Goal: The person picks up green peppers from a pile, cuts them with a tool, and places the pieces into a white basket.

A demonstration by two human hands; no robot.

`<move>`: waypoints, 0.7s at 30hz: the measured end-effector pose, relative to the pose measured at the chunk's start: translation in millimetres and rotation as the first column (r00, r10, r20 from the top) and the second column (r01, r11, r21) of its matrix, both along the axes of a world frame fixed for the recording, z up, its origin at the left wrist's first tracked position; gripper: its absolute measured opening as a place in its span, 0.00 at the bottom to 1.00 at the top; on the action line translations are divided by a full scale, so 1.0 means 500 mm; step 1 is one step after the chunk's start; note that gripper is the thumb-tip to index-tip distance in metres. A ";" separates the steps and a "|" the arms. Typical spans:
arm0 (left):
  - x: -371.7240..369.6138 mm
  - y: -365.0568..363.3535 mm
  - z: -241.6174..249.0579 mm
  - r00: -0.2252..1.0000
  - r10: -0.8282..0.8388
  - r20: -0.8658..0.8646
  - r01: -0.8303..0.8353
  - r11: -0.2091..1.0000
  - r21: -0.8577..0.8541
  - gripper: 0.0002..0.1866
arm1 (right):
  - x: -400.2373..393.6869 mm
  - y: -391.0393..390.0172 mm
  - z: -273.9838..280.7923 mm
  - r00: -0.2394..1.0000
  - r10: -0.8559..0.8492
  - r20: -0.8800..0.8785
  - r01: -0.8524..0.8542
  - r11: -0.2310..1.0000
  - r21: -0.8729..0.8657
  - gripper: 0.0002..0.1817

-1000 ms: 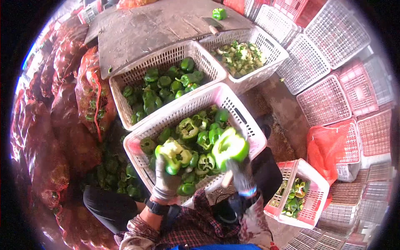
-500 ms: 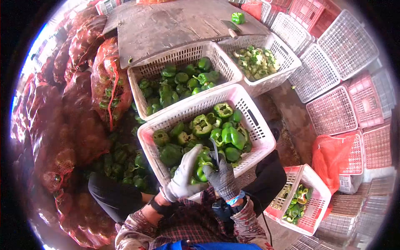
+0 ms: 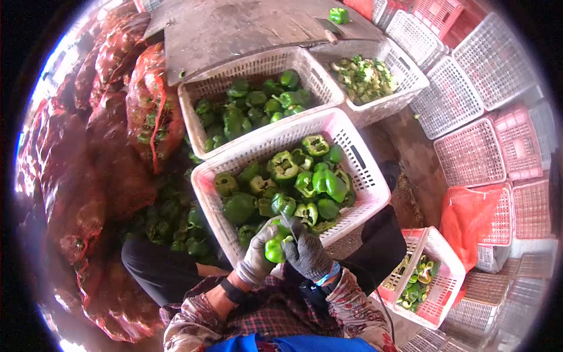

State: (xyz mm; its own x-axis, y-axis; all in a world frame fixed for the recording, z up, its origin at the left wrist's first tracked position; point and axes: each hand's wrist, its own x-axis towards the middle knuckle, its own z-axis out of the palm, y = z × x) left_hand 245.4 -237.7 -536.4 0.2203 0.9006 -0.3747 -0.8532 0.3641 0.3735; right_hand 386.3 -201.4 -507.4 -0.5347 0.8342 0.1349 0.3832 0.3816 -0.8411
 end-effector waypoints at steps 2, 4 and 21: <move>0.029 0.002 -0.011 0.995 0.027 0.093 -0.025 0.999 -0.031 0.25 | 0.029 0.002 -0.005 0.999 0.023 0.049 -0.026 0.998 0.066 0.25; 0.052 0.010 -0.021 0.990 0.021 0.142 0.000 0.989 -0.145 0.25 | 0.055 0.002 0.016 0.996 0.016 0.092 -0.025 0.994 0.102 0.26; 0.128 0.222 -0.021 0.700 -0.469 -0.539 0.587 0.807 0.061 0.25 | 0.208 0.189 0.100 0.460 -0.810 -0.364 0.832 0.536 -0.141 0.24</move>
State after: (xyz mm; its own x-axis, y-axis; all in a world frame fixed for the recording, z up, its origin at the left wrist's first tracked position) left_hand 309.3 -126.5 -547.0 0.5308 0.7582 -0.3786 -0.2320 0.5596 0.7956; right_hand 490.4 -107.0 -457.1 0.4901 0.8482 0.2010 0.2338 0.0942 -0.9677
